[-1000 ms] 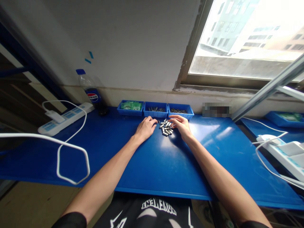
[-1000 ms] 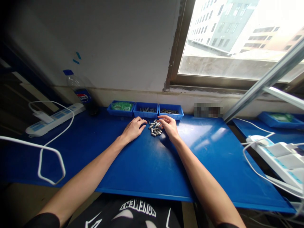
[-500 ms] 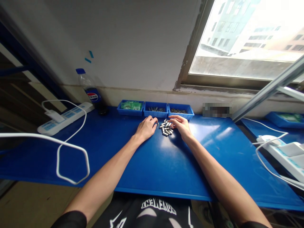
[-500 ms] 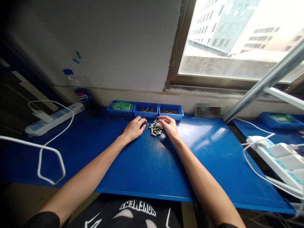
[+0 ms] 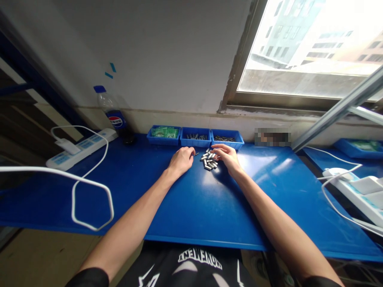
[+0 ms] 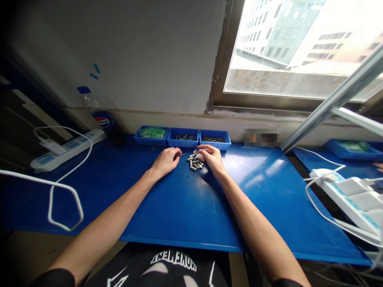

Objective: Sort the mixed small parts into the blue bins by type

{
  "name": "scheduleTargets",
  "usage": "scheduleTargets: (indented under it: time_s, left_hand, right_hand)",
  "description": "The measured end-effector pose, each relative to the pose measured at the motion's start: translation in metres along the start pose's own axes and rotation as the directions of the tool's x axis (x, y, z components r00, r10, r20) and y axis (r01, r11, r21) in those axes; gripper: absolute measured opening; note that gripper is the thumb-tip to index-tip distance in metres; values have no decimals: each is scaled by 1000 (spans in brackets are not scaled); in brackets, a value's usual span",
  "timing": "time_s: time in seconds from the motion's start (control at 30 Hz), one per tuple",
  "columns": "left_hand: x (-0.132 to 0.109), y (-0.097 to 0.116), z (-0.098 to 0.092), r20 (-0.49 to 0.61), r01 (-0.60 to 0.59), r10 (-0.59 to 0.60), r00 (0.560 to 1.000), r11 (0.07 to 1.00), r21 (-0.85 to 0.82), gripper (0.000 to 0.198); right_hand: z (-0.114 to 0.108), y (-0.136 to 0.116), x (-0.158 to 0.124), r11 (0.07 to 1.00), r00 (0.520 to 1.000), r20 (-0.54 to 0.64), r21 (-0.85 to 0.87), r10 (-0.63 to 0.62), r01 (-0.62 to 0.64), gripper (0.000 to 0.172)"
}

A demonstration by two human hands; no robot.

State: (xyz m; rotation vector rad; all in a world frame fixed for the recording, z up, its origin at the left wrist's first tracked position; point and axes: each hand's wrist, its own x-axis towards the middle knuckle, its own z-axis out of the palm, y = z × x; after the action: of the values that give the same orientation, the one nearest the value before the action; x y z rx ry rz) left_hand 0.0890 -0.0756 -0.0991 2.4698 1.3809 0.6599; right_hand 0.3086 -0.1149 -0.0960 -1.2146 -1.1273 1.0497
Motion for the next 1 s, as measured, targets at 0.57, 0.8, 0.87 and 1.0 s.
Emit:
scheduleTargets:
  time_s: [0.57,0.8,0.87,1.0]
  left_hand:
    - [3,3,14,-64,-34,43,997,989,141,9]
    - [4,8,6,-304,-212,91,948,895,-393,14]
    - [3,11,4,-329,-226,81,941,875,-429,20]
    - [1,13,3,-324,-262,118,939,856,-446,21]
  right_hand:
    - [0,3,1,1000,1000,22,2,-4,4,26]
    - [0,-1,0,999,999,43,8,-32,32,29]
    - [1,-4,-3,999,996,83,10,-42,41,34]
    - [4,-7,-6,999,983,176,-15,-44,47,42]
